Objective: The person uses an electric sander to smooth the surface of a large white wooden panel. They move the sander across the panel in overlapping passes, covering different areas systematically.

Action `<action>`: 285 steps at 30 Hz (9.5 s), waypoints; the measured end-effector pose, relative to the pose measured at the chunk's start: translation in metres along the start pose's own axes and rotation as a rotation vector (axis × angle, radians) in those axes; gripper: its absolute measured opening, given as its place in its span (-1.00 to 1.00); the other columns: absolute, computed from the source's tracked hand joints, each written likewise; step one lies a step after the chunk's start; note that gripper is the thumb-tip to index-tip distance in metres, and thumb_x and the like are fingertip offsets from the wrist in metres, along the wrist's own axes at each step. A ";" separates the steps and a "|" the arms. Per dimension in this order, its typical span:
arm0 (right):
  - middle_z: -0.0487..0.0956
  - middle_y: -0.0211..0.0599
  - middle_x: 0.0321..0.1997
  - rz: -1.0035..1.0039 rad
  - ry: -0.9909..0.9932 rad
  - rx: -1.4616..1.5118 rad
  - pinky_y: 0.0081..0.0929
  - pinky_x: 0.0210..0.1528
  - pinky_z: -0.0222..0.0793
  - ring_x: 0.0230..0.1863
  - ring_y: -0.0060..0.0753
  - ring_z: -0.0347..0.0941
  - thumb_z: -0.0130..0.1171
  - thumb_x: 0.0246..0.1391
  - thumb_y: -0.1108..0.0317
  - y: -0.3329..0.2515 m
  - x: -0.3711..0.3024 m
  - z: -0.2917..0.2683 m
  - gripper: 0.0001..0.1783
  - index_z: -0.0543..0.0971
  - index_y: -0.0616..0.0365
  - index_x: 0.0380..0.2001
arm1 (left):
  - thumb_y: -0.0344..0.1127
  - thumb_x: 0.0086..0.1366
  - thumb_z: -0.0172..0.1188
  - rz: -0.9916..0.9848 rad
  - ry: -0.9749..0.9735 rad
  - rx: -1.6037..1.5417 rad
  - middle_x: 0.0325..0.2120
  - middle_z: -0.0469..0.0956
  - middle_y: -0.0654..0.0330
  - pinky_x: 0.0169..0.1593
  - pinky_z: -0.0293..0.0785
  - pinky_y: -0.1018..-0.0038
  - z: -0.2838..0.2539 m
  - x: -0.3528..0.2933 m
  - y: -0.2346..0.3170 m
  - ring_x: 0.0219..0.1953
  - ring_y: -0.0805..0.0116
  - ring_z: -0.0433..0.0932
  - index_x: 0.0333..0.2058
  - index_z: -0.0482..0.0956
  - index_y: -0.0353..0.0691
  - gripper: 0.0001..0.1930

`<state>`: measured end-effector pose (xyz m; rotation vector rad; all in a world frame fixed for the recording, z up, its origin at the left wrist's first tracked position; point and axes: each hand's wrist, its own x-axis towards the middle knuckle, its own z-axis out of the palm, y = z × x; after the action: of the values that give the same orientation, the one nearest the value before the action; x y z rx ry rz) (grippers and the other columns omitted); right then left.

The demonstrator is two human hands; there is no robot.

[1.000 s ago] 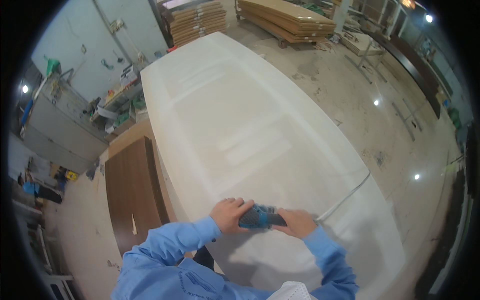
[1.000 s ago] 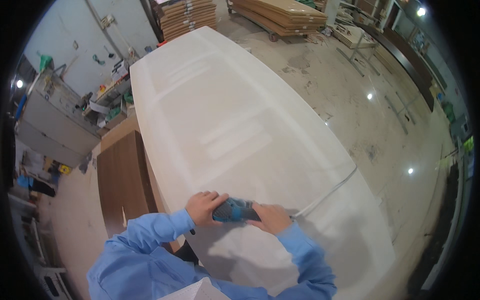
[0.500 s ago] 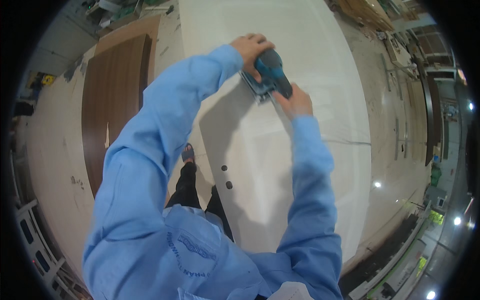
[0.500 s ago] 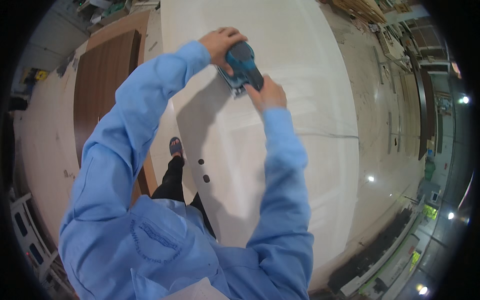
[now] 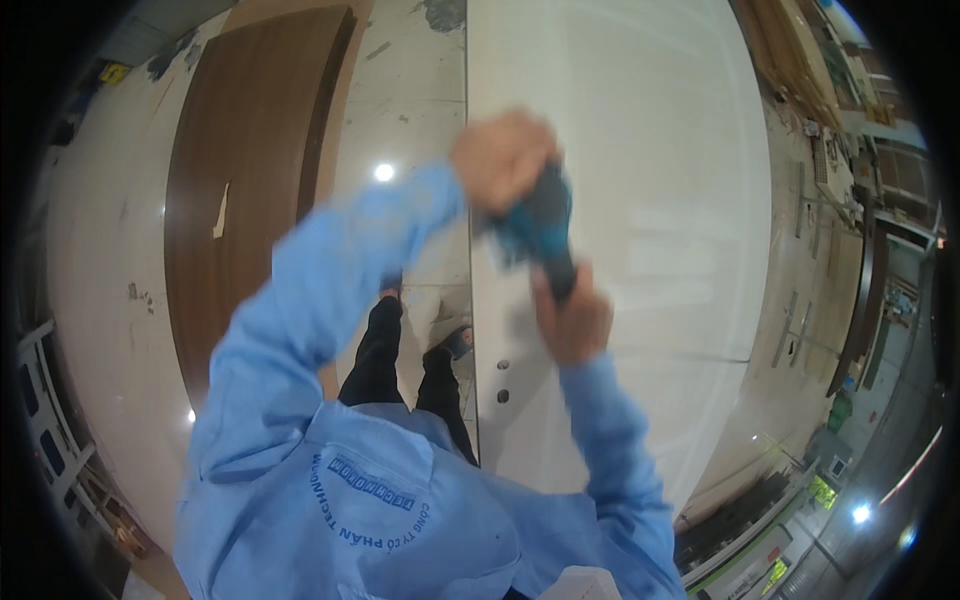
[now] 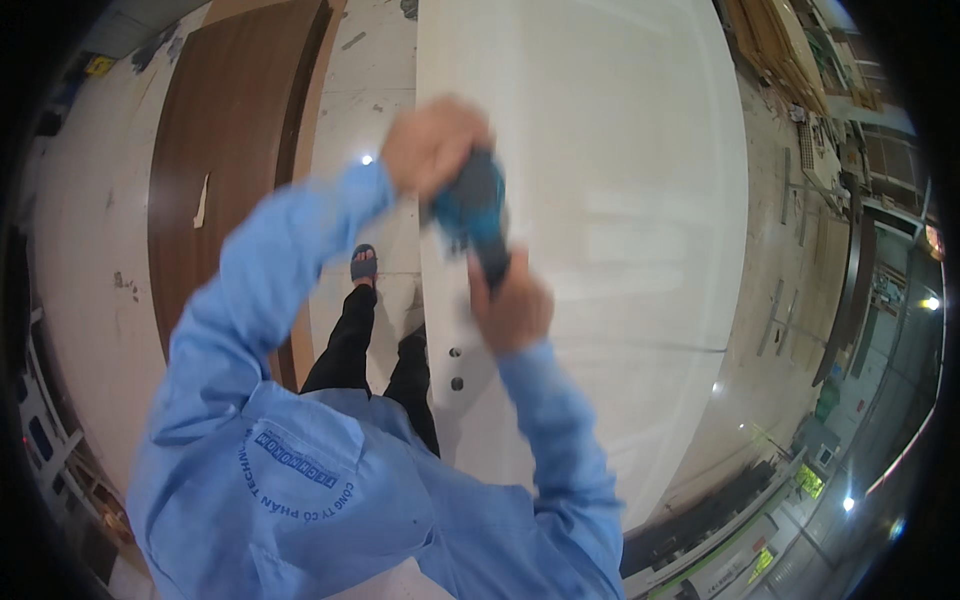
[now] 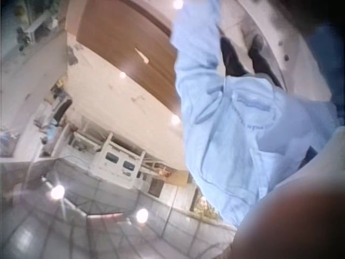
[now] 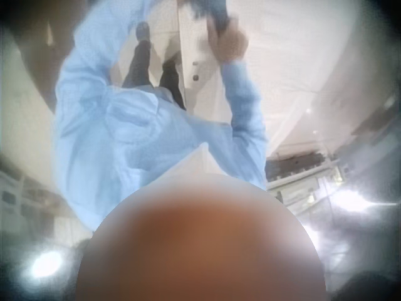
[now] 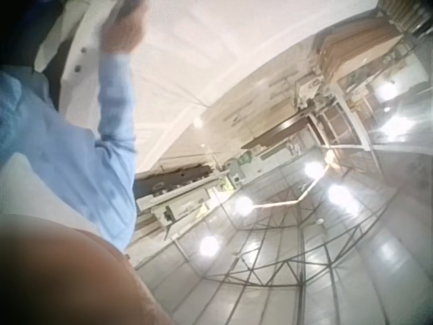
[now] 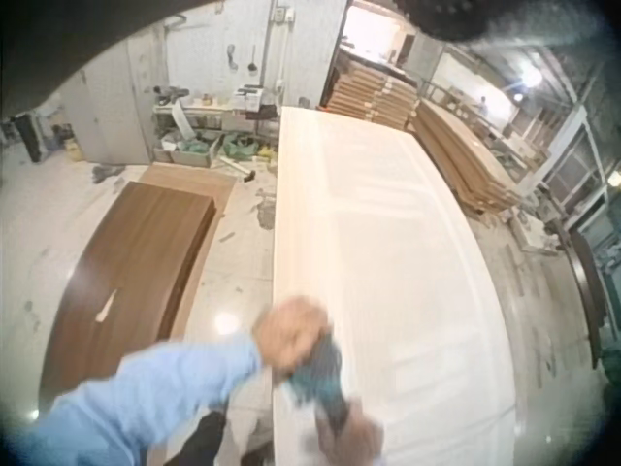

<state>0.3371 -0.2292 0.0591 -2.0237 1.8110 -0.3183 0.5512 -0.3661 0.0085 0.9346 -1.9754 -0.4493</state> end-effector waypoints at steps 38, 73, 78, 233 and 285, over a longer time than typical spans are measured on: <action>0.67 0.06 -0.44 0.363 -0.069 0.063 0.04 -0.34 0.54 -0.40 0.27 0.66 0.38 0.18 0.15 -0.039 -0.136 0.007 -0.62 0.49 0.15 -0.14 | -0.26 -0.04 0.15 -0.127 0.115 -0.291 -0.29 0.58 0.12 -0.16 0.59 0.12 0.015 -0.073 0.092 -0.25 0.02 0.54 -0.39 0.61 -0.14 -0.79; 0.68 0.08 -0.32 0.471 0.112 0.117 -0.02 -0.23 0.53 -0.24 0.30 0.64 0.43 0.12 0.15 0.018 0.002 -0.004 -0.58 0.52 0.13 -0.09 | -0.29 0.14 0.10 -0.138 0.024 -0.361 -0.32 0.63 0.11 -0.10 0.51 0.08 0.087 0.068 0.008 -0.21 -0.01 0.52 -0.38 0.68 -0.11 -0.82; 0.65 0.05 -0.41 0.564 0.135 0.067 -0.09 -0.37 0.49 -0.32 0.31 0.64 0.45 0.12 0.20 -0.009 -0.172 0.008 -0.60 0.49 0.16 -0.15 | -0.29 -0.08 0.24 -0.024 -0.115 -0.504 -0.36 0.50 0.23 -0.21 0.47 0.26 0.083 -0.041 0.121 -0.20 0.12 0.47 -0.50 0.63 -0.11 -0.88; 0.69 0.17 -0.25 1.096 0.556 -0.052 0.00 -0.12 0.54 -0.15 0.28 0.66 0.36 0.15 -0.09 0.126 0.150 -0.055 -0.43 0.57 0.27 -0.15 | -0.20 0.34 0.20 0.021 -0.663 0.290 0.49 0.14 -0.02 0.50 -0.21 -0.30 0.021 0.170 -0.255 0.51 0.09 0.14 0.41 0.23 -0.34 -0.28; 0.62 0.09 -0.45 0.096 -0.018 0.196 0.11 -0.40 0.49 -0.42 0.33 0.59 0.37 0.15 0.11 -0.028 0.202 0.021 -0.57 0.43 0.16 -0.15 | -0.25 -0.12 0.31 -0.096 -0.204 0.166 -0.26 0.56 0.24 0.25 0.25 -0.11 -0.024 0.151 -0.125 -0.03 0.13 0.52 -0.38 0.59 -0.04 -0.76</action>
<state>0.3978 -0.4237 0.0334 -1.7947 1.7843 -0.4294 0.5767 -0.5606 0.0291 1.1295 -2.1845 -0.4551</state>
